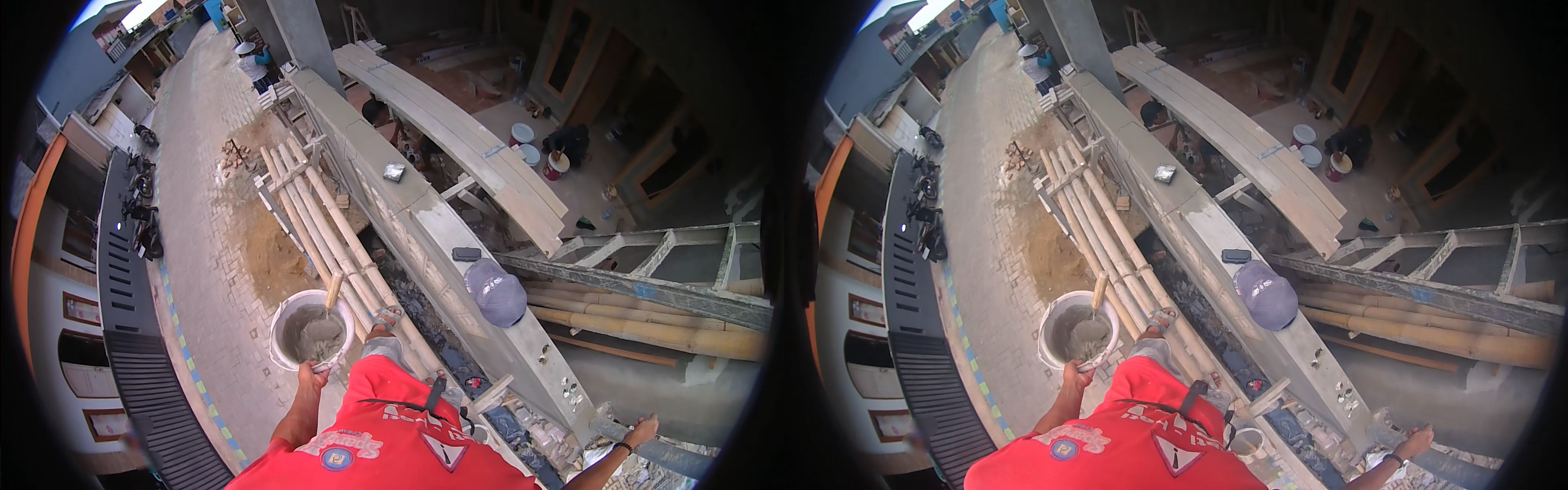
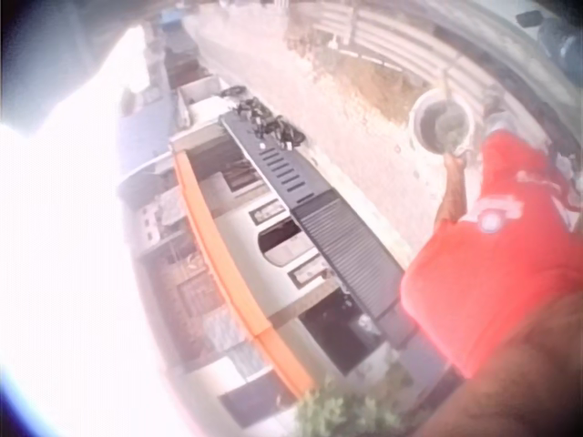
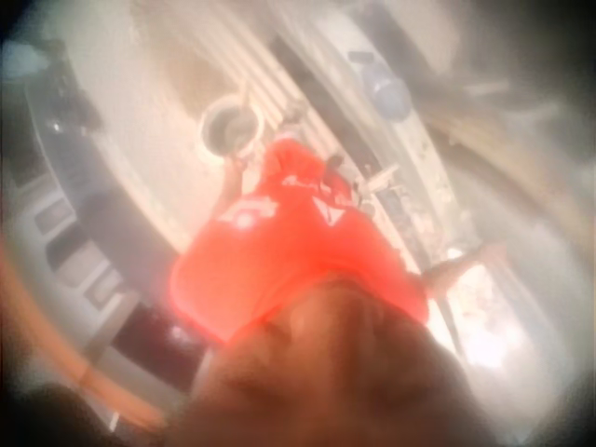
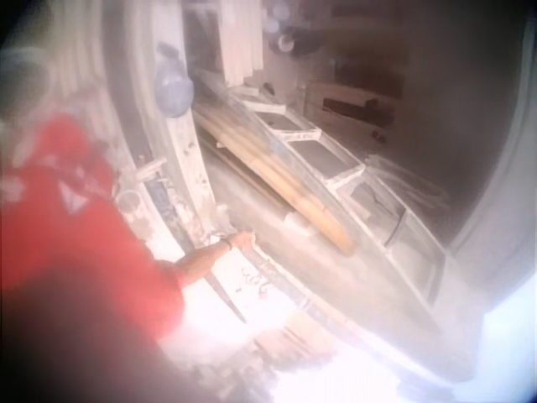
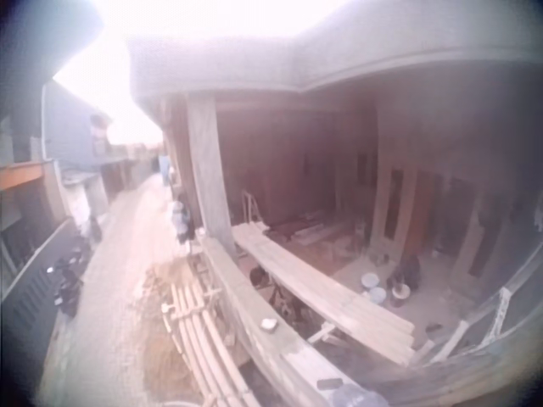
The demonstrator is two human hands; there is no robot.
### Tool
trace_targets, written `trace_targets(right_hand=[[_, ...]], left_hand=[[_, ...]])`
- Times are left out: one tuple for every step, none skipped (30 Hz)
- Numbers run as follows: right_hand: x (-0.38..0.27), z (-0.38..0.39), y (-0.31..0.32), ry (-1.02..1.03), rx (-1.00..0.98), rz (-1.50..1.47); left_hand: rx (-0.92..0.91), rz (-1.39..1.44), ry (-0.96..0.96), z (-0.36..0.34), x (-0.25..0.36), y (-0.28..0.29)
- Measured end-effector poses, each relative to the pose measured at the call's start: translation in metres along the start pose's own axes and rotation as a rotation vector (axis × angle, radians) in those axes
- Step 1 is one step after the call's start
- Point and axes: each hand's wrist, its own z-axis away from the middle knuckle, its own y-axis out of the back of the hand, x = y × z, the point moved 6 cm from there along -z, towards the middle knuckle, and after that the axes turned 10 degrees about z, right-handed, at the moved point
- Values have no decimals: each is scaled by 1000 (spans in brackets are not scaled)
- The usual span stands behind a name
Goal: The person applies cement paste to a concrete ledge using a trowel and smooths the surface with a wooden float. They repeatedly scoop material from a bucket, spread it along the edge, and finish the surface.
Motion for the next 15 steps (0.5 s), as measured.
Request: trace_targets(right_hand=[[-8,30,-31,103,-148,51],[5,29,-59,278,-123,72],[-14,82,-101,494,-203,127],[-34,136,-139,449,-373,171],[-22,144,-171,512,-518,167],[-13,173,-209,569,-608,203],[-47,246,-233,701,-715,209],[-48,282,-259,702,-855,276],[-41,313,-284,768,-906,320],[-47,355,-305,787,-996,373],[-33,378,-332,772,-1076,348],[-33,409,-357,852,-1121,437],[-34,439,-378,891,-1140,486],[-37,468,-400,931,-1162,529],[-40,493,-420,925,-1176,555]], left_hand=[[-2,-33,3,-7,-1,-9],[-12,-76,26,-18,-12,-23],[-42,-93,9,-19,-3,-28],[-70,-111,-4,-18,3,-36],[-116,-140,21,-17,-5,-56],[-118,-158,24,-17,-6,-66],[-112,-168,-1,-14,6,-71],[-115,-187,4,-14,7,-79],[-115,-201,8,-13,6,-87],[-111,-207,-2,-10,10,-91],[-119,-219,6,-10,7,-102],[-105,-221,-3,-9,10,-105],[-92,-225,-9,-9,12,-107],[-82,-226,-19,-12,17,-108],[-37,-169,37,-23,24,-101]])
